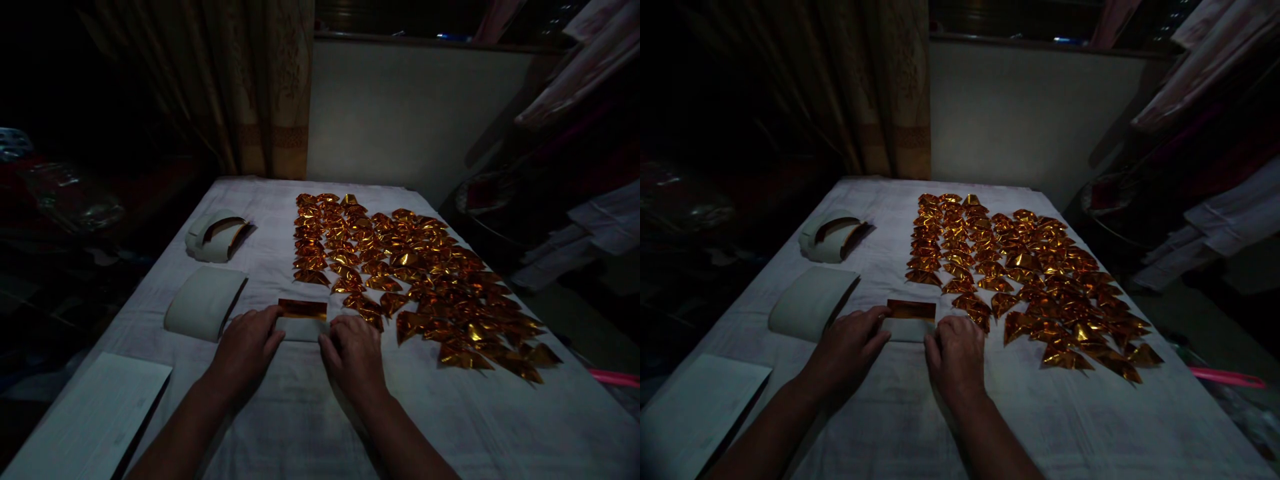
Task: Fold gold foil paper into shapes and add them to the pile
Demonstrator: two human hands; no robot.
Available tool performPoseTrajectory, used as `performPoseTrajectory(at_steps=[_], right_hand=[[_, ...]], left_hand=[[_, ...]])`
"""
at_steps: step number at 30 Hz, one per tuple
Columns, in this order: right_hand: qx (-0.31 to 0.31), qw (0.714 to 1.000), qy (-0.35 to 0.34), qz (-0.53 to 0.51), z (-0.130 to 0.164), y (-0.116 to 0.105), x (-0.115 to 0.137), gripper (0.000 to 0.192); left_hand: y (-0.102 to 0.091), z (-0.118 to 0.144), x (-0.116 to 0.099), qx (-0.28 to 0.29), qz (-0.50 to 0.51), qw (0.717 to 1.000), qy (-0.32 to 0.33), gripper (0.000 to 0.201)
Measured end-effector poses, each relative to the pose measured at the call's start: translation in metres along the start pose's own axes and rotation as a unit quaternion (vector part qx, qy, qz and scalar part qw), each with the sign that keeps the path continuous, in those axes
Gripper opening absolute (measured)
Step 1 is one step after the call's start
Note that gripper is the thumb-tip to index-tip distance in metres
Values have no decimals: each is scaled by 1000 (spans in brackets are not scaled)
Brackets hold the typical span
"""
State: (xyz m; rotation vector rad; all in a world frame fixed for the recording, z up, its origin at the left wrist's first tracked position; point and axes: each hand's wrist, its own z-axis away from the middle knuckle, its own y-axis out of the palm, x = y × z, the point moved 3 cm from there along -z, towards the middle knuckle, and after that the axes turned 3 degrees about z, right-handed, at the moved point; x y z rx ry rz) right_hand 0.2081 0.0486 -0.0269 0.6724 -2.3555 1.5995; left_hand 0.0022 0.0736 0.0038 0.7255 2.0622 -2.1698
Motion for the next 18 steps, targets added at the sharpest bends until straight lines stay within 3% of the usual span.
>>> performPoseTrajectory(at_steps=[6, 8, 10, 13, 18], right_hand=[[0, 999, -3, 32, -1, 1, 2, 16], [-8, 999, -8, 33, -1, 1, 3, 15], [-14, 999, -14, 31, -1, 1, 3, 16], [-13, 999, -14, 30, -1, 1, 3, 16], [-5, 1000, -10, 29, -1, 2, 2, 14]], left_hand=[[5, 10, -26, -107, -33, 987, 111, 18], [12, 17, -38, -100, -17, 979, 176, 17], [21, 24, -44, -93, -17, 975, 200, 21], [33, 33, -43, -127, -41, 964, 229, 31], [45, 39, -34, -125, -64, 962, 234, 38]])
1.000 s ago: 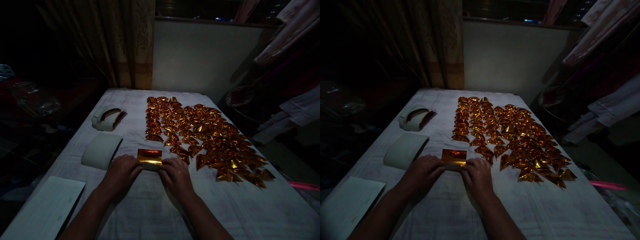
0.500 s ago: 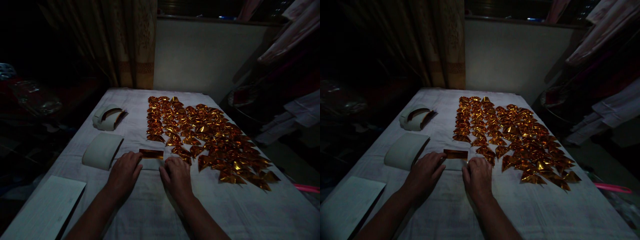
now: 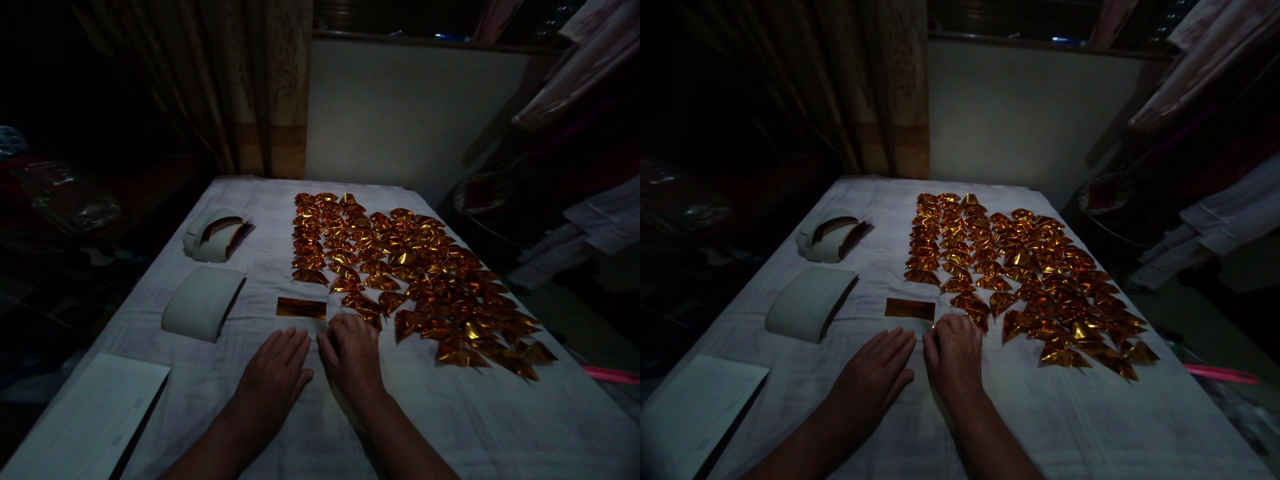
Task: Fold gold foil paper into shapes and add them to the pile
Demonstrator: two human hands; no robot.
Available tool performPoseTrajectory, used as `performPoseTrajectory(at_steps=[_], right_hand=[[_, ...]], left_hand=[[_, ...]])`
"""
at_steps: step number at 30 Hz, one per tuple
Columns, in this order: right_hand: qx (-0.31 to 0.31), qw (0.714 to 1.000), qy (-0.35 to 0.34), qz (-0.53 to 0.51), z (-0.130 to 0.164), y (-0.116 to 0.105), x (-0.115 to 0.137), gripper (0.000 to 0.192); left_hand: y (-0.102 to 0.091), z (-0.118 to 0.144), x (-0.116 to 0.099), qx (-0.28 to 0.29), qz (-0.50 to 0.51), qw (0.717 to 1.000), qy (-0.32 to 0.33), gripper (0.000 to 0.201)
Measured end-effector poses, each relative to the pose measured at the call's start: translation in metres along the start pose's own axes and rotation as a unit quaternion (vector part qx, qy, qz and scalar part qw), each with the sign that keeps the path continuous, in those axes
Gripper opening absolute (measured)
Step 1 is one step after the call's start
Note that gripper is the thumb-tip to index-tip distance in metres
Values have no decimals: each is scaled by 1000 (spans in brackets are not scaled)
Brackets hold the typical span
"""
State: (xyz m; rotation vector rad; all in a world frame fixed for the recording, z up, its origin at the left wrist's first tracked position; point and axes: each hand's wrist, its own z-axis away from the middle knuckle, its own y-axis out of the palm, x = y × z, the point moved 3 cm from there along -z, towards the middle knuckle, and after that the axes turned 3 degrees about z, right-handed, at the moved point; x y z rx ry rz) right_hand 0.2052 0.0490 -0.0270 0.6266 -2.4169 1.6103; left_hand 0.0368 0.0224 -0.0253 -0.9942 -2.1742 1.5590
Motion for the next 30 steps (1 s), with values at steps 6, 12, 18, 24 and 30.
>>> performPoseTrajectory(at_steps=[6, 12, 18, 24, 30], right_hand=[[4, 1000, 7, -6, 0, 0, 0, 10], [-35, 999, 14, -25, 3, 0, -3, 8], [-59, 994, -94, -21, 6, -4, 11, 24], [112, 976, -189, -10, 10, 9, 32, 43], [186, 970, -154, 1, 17, 3, 25, 54]], left_hand=[[-1, 5, 3, 8, 10, 1000, -11, 41], [-7, 14, 13, 0, -5, 1000, -23, 43], [-6, 18, 14, -19, -15, 999, -21, 46], [-1, 19, 14, -30, -16, 999, -29, 44], [-4, 19, 13, -30, -36, 999, -20, 47]])
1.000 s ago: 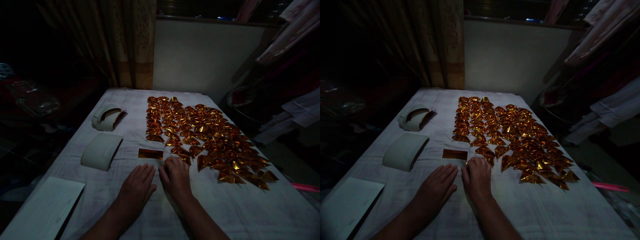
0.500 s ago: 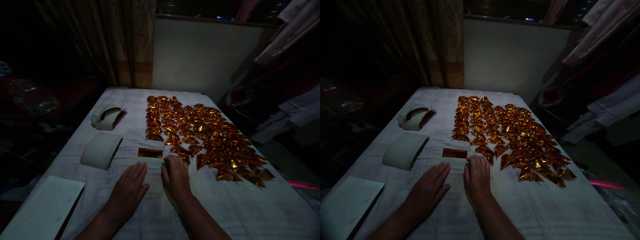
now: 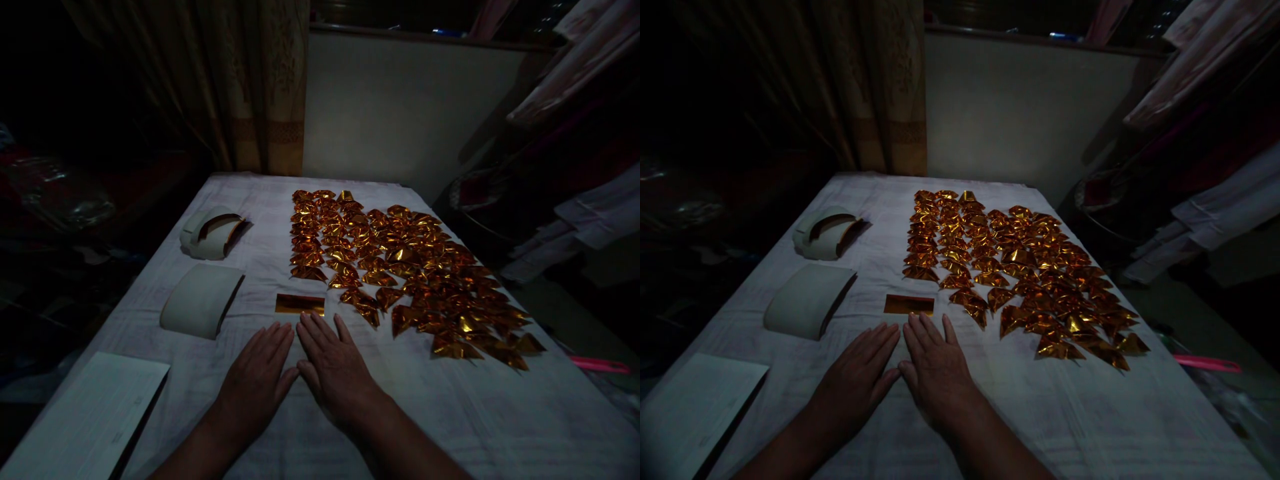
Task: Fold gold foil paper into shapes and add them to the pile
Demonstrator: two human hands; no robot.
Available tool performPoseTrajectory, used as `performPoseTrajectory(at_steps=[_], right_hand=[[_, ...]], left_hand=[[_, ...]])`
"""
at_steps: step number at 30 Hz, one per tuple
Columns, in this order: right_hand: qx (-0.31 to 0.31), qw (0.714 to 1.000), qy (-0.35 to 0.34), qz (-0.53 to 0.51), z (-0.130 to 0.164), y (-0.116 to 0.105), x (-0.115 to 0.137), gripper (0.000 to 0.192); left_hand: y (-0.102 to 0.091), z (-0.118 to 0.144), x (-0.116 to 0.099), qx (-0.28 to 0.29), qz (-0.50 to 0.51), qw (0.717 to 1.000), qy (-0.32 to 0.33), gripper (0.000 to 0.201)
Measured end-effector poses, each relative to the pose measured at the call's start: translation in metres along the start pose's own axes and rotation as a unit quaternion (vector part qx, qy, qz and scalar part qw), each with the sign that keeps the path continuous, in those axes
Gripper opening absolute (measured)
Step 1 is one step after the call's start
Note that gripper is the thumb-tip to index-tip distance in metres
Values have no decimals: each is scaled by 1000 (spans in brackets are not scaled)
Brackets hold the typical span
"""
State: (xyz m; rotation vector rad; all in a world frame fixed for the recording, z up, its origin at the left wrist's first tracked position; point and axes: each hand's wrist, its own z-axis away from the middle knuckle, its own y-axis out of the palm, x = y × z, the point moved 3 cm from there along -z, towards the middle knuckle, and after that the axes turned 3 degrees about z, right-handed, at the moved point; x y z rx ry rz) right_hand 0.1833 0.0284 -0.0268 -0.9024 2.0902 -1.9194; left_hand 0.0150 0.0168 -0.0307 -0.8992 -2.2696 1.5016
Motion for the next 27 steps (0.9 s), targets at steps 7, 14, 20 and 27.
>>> performPoseTrajectory(at_steps=[7, 14, 20, 27], right_hand=[[78, 994, 73, 4, 16, -8, -14, 60], [62, 994, 84, 34, 22, -5, -19, 62], [43, 995, 73, 46, 22, -3, -18, 58], [57, 995, 61, 59, 22, -4, -18, 60]], left_hand=[[-6, 4, 6, 7, -39, 999, -8, 46], [-14, 3, 9, 4, -61, 998, -12, 43], [-7, -18, -10, 21, 1, 999, 26, 43], [0, -17, -9, 47, 24, 998, 30, 45]])
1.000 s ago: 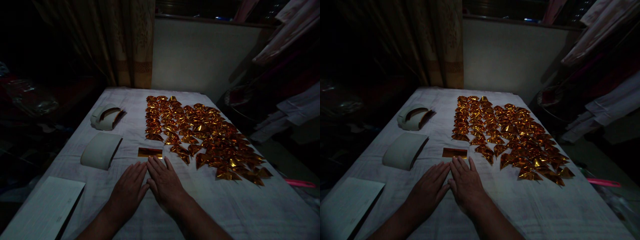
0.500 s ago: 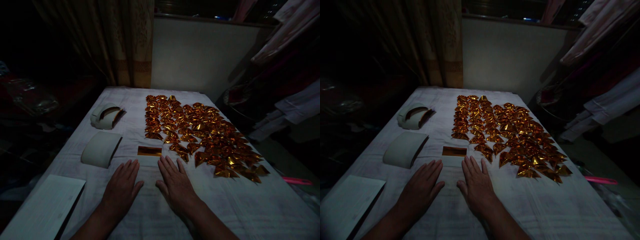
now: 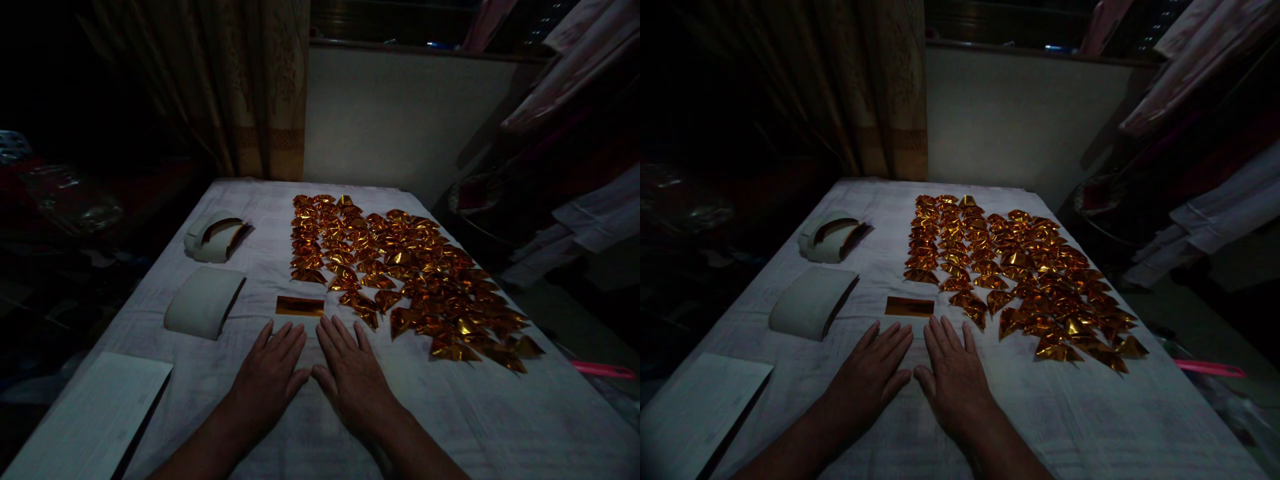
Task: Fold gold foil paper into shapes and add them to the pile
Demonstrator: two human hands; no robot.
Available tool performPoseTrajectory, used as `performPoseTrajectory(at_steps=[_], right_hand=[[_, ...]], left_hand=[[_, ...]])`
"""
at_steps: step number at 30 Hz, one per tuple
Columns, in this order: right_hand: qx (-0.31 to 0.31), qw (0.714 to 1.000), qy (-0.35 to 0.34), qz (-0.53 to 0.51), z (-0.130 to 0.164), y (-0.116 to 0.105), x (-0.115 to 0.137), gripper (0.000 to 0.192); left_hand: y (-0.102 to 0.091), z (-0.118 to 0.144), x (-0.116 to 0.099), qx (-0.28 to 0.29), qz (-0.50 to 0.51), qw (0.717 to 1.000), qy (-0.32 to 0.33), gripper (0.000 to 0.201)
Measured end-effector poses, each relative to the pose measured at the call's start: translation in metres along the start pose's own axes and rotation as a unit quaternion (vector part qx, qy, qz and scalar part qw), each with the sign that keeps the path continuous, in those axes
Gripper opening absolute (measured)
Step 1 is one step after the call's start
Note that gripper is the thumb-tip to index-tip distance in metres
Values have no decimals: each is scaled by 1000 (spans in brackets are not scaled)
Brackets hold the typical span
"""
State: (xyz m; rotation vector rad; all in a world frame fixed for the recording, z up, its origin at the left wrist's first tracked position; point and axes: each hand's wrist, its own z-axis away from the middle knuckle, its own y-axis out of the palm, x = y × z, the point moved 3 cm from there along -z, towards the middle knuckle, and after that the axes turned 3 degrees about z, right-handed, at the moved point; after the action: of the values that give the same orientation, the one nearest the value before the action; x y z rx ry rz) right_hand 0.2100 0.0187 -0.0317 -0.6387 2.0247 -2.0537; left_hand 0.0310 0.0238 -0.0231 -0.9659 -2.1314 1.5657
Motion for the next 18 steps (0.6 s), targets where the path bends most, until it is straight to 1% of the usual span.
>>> performPoseTrajectory(at_steps=[5, 10, 14, 18], right_hand=[[16, 1000, 11, -2, -1, -2, 1, 61], [18, 1000, 16, -10, -1, -1, 0, 62], [16, 1000, 17, -15, -1, -1, 0, 62], [22, 999, 21, -18, -1, -3, 0, 62]], left_hand=[[-10, 15, 13, 12, -32, 999, -11, 45], [-15, 21, 20, -3, -36, 999, -29, 42], [-23, 10, 23, -11, -19, 998, -67, 33], [-31, -13, 30, 23, 29, 992, -123, 24]])
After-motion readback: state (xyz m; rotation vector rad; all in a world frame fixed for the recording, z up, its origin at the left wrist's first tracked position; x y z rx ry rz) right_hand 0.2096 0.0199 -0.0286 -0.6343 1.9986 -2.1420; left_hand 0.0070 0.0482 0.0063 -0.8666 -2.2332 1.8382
